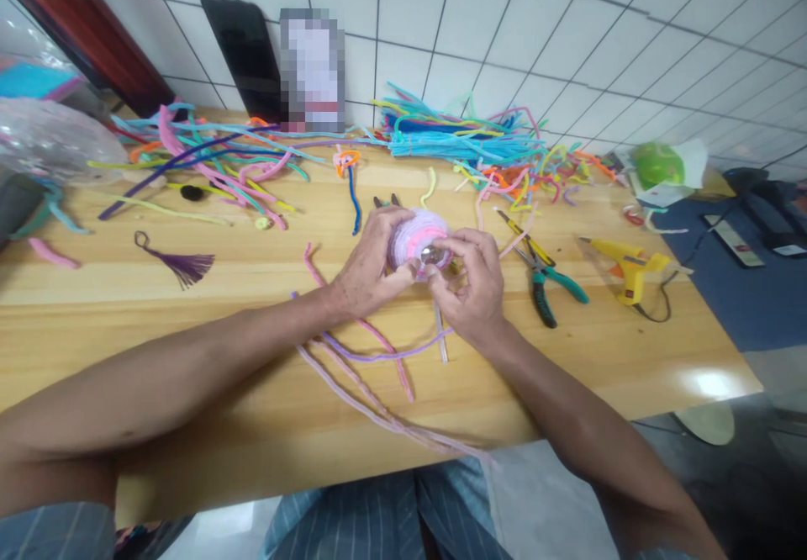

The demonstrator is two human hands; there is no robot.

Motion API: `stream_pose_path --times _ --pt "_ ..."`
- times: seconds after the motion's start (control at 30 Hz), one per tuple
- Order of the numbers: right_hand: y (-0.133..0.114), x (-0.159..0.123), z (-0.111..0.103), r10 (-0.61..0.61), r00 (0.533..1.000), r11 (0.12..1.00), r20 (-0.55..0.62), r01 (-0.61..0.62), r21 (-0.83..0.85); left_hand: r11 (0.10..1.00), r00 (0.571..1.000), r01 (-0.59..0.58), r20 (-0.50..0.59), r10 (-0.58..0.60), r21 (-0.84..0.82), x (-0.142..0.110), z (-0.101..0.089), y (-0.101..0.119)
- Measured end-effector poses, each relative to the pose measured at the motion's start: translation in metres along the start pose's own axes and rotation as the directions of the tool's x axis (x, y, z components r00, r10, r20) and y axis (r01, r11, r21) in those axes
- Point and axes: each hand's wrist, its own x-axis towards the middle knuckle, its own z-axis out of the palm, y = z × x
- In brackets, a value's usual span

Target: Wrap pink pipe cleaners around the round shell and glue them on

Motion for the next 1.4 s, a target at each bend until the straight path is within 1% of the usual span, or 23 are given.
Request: stream_pose_path --times 0.17,0.3,0.6,0.77,0.93,1.1,1.23,1.4 --pt "-0.0026 -0.0001 0.002 0.073 0.997 0.997 0.004 -0.073 0.013 1.0 0.999 -0.026 -0.02 0.026 0.009 -0.0005 0.0011 0.0011" --pt "-0.0034 0.0006 0.0015 0.093 0.996 0.996 0.003 -0.093 0.012 1.0 0.999 -0.027 -0.03 0.027 0.013 -0.0007 0.0023 0.0014" --pt "-0.002 0.0002 0.001 0.104 0.994 0.994 0.021 -0.105 0.024 1.0 1.0 0.008 0.012 -0.008 0.017 -0.0011 -0.0009 0.0008" --pt "-0.002 0.0013 -0.0001 0.08 0.997 0.997 0.01 -0.08 0.017 1.0 1.0 0.022 -0.001 -0.022 -0.009 -0.0011 0.0002 0.001" --pt "-0.0023 0.0016 -0.0006 0.093 0.995 0.995 0.031 -0.093 -0.019 1.0 1.0 0.021 -0.012 -0.021 0.015 -0.0005 0.0017 0.0023" --pt "-0.002 0.0015 -0.0008 0.083 0.996 0.996 0.025 -0.083 0.01 1.0 0.999 -0.014 -0.044 0.015 0.004 -0.0001 0.0042 0.0025" --pt "-0.0014 0.0028 -0.0021 0.057 0.998 0.998 0.04 -0.057 0.003 1.0 0.999 0.001 -0.048 0.0 0.01 -0.0016 0.0057 0.0006" --pt "-0.0048 0.0046 -0.0009 0.102 0.994 0.995 0.047 -0.102 -0.018 1.0 0.999 0.028 -0.015 -0.028 -0.007 -0.0027 0.0035 0.0"
